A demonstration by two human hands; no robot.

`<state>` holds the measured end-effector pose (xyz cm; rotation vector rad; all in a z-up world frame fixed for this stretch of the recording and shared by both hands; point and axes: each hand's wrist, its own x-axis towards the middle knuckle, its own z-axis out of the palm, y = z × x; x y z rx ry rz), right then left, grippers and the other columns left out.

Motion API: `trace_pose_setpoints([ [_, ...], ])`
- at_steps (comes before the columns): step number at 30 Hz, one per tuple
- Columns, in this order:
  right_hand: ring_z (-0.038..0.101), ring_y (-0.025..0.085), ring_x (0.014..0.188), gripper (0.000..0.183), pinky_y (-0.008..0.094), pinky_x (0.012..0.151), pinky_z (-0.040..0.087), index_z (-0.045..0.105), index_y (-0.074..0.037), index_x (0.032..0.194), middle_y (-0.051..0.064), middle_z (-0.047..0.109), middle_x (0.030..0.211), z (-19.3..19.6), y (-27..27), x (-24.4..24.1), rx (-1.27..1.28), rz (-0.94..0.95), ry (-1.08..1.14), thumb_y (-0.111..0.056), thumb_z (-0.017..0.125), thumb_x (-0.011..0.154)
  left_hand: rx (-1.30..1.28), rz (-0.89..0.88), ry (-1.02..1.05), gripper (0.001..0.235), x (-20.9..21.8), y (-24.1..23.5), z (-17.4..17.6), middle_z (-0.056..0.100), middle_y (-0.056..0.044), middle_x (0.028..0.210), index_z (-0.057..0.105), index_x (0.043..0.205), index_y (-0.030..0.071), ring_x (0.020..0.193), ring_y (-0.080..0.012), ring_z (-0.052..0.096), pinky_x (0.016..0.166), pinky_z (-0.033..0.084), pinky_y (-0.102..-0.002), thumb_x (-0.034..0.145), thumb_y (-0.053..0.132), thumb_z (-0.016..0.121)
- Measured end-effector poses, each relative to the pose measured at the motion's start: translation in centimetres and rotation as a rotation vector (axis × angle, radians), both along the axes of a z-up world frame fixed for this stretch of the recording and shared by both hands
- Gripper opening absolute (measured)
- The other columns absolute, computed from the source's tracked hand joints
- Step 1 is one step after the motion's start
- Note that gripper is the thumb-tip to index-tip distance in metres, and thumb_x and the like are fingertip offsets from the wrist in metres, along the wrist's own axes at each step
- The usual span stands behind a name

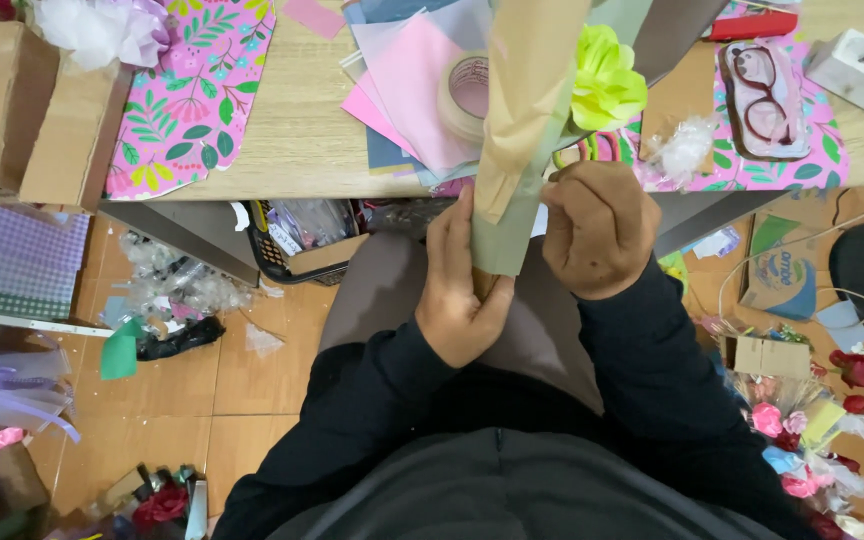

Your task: Preparing and folding different types of wrapping paper and decorative films for a floral bouquet.

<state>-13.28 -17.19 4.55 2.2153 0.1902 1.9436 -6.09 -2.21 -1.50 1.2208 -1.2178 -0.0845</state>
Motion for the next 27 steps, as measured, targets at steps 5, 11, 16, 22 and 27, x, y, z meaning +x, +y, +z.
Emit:
trace_pose_setpoints([
  [5, 0.064, 0.023, 0.060, 0.016, 0.030, 0.047, 0.055, 0.071, 0.002, 0.085, 0.012, 0.062, 0.081, -0.3, -0.2, 0.1, -0.054, 0.064, -0.097, 0.007, 0.062, 0.098, 0.001, -0.028, -0.013, 0.080, -0.5, 0.0, 0.4, 0.035, -0.022, 0.144, 0.014, 0.163, -0.001, 0.136, -0.0427, 0.043, 0.118, 0.035, -0.060, 0.096, -0.003, 0.058],
  [11, 0.066, 0.026, 0.065, 0.008, 0.034, 0.054, 0.057, 0.070, 0.006, 0.097, 0.013, 0.065, 0.085, -0.5, 0.4, -0.6, 0.060, 0.107, -0.071, -0.001, 0.067, 0.100, -0.015, -0.055, 0.023, 0.083, -0.4, 0.1, 0.2, 0.036, -0.020, 0.145, 0.015, 0.163, -0.001, 0.137, -0.0408, 0.043, 0.119, 0.033, -0.058, 0.094, -0.001, 0.061],
  [16, 0.070, 0.031, 0.076, 0.038, 0.039, 0.065, 0.059, 0.055, 0.014, 0.124, 0.019, 0.067, 0.092, -2.3, 0.7, -2.1, 0.439, 0.327, 0.075, -0.007, 0.076, 0.100, -0.024, -0.121, 0.092, 0.087, -0.3, 0.1, -0.7, 0.039, -0.018, 0.144, 0.015, 0.165, 0.002, 0.138, -0.0374, 0.043, 0.118, 0.032, -0.057, 0.094, 0.003, 0.065],
  [22, 0.068, 0.030, 0.077, 0.019, 0.040, 0.065, 0.058, 0.068, 0.010, 0.115, 0.017, 0.067, 0.095, -0.7, 1.9, -2.8, 0.468, 0.213, 0.100, -0.004, 0.073, 0.102, -0.040, -0.159, 0.149, 0.092, -0.3, 0.0, -0.6, 0.039, -0.016, 0.147, 0.010, 0.167, 0.005, 0.138, -0.0320, 0.043, 0.118, 0.031, -0.057, 0.096, 0.010, 0.068],
  [27, 0.059, 0.025, 0.064, 0.022, 0.038, 0.056, 0.056, 0.071, 0.010, 0.118, 0.012, 0.055, 0.088, 0.6, 2.6, -3.1, 0.509, 0.170, 0.151, 0.009, 0.076, 0.097, -0.053, -0.184, 0.107, 0.090, -0.7, -0.1, -0.7, 0.041, -0.017, 0.145, 0.016, 0.164, 0.000, 0.139, -0.0325, 0.044, 0.120, 0.032, -0.054, 0.093, 0.006, 0.069],
])
